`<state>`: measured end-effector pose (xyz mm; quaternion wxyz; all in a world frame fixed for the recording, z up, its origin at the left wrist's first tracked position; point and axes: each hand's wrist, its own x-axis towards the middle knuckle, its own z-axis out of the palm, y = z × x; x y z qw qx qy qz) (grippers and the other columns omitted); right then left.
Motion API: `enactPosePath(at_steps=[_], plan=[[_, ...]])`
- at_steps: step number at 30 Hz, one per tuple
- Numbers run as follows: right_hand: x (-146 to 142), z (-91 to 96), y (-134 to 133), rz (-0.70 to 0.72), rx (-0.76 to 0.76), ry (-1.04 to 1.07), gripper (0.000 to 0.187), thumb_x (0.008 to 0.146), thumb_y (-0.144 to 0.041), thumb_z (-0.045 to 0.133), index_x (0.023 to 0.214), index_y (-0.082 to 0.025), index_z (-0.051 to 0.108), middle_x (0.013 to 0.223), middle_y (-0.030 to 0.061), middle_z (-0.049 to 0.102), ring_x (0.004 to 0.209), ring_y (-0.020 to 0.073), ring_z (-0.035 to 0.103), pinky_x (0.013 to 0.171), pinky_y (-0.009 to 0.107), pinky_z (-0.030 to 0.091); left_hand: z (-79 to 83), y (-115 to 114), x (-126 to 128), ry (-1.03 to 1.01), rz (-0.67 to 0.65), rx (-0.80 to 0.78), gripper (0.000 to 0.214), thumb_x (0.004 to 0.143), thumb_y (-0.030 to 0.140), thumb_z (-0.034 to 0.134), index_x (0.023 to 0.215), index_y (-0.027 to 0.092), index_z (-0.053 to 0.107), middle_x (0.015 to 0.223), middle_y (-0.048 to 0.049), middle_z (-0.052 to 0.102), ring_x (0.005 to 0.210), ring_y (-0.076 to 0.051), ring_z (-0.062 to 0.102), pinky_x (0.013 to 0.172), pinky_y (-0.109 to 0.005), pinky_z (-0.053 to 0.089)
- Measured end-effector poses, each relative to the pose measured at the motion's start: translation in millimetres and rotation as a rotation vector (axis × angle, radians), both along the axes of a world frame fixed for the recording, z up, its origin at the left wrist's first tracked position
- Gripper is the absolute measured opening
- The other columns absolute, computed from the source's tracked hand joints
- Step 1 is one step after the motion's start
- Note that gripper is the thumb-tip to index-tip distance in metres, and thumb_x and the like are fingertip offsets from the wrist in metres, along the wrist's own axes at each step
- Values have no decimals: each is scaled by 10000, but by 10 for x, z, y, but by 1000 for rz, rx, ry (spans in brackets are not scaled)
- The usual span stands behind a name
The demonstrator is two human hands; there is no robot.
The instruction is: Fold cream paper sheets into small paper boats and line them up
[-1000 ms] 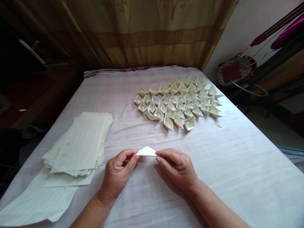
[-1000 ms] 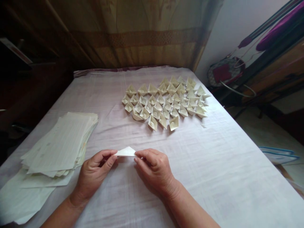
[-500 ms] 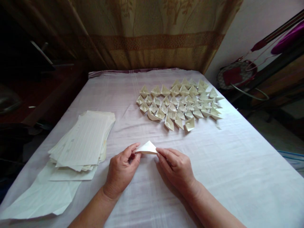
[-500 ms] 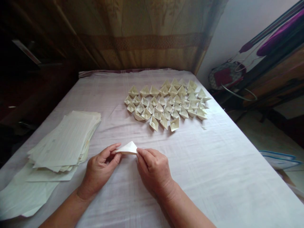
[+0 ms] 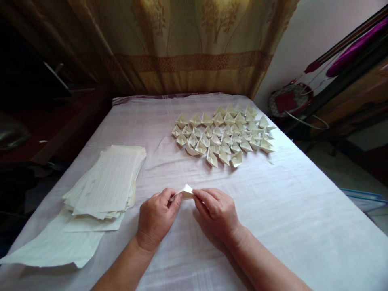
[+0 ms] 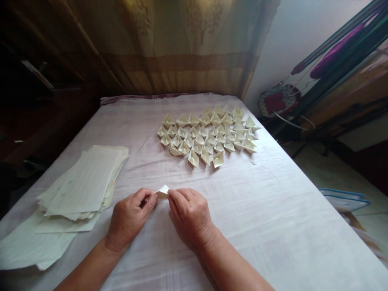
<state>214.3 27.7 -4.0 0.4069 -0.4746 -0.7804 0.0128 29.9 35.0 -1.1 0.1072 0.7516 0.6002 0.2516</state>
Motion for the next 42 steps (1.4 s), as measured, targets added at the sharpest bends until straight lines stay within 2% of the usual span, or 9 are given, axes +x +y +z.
enactPosePath(at_steps=[4, 7, 11, 17, 27, 31, 37, 40, 42], plan=[[-48, 20, -24, 31, -24, 40, 172, 926, -122, 529, 952, -188, 685, 816, 53, 731, 716, 159, 677, 678, 259, 533, -32, -3, -26, 114, -32, 124, 346, 983, 395, 449, 751, 220, 638, 585, 17, 664, 530, -151, 629, 513, -244, 369], [-71, 4, -29, 24, -83, 127, 142, 905, -146, 563, 992, -182, 668, 834, 51, 712, 694, 148, 656, 661, 246, 530, -33, -7, -28, 75, -57, 152, 347, 992, 369, 441, 737, 215, 618, 583, 23, 661, 520, -139, 625, 521, -241, 368], [-86, -52, -21, -18, -156, 217, 116, 862, -150, 591, 966, -177, 636, 793, 25, 673, 611, 118, 612, 593, 216, 503, -11, -15, 6, -60, -47, 28, 209, 930, 355, 540, 796, 223, 632, 622, 49, 685, 523, -125, 633, 529, -226, 384], [-104, -102, -16, 6, -147, 234, 89, 885, -145, 587, 959, -178, 624, 782, 22, 679, 620, 122, 614, 606, 224, 497, 15, -9, 47, -131, 98, -169, 129, 832, 361, 641, 844, 233, 628, 702, 52, 711, 585, -143, 665, 556, -226, 413], [-139, -84, -48, 43, -179, 223, 98, 906, -140, 571, 967, -187, 631, 791, 27, 682, 643, 124, 615, 617, 225, 501, 48, -13, 92, -10, 133, -183, 105, 821, 326, 674, 845, 238, 624, 699, 43, 718, 635, -186, 698, 586, -253, 407], [-124, -79, -42, 75, -146, 217, 146, 922, -139, 554, 1016, -190, 653, 842, 46, 693, 689, 131, 636, 644, 227, 519, 30, -17, 59, -19, 103, -147, 91, 857, 328, 610, 870, 244, 646, 708, 35, 733, 646, -187, 705, 589, -253, 415], [-104, -98, -22, 90, -36, 159, 244, 928, -95, 510, 1110, -192, 642, 885, 69, 711, 763, 156, 668, 677, 247, 552, -7, -30, 14, -112, 69, -143, 241, 935, 361, 461, 902, 247, 670, 758, 15, 768, 685, -196, 731, 598, -256, 444], [-117, -98, -23, 58, 20, 131, 241, 935, -98, 510, 1137, -178, 613, 923, 81, 728, 799, 171, 685, 715, 274, 565, -10, -41, 26, -117, 72, -132, 278, 944, 380, 435, 922, 249, 679, 756, 6, 770, 676, -203, 730, 586, -261, 444], [-127, -93, -28, 14, 30, 150, 191, 934, -116, 526, 1099, -172, 604, 861, 67, 724, 737, 167, 678, 677, 273, 559, -8, -46, 35, -121, 67, -125, 308, 951, 387, 410, 942, 248, 685, 787, -7, 776, 694, -207, 733, 590, -262, 449]])
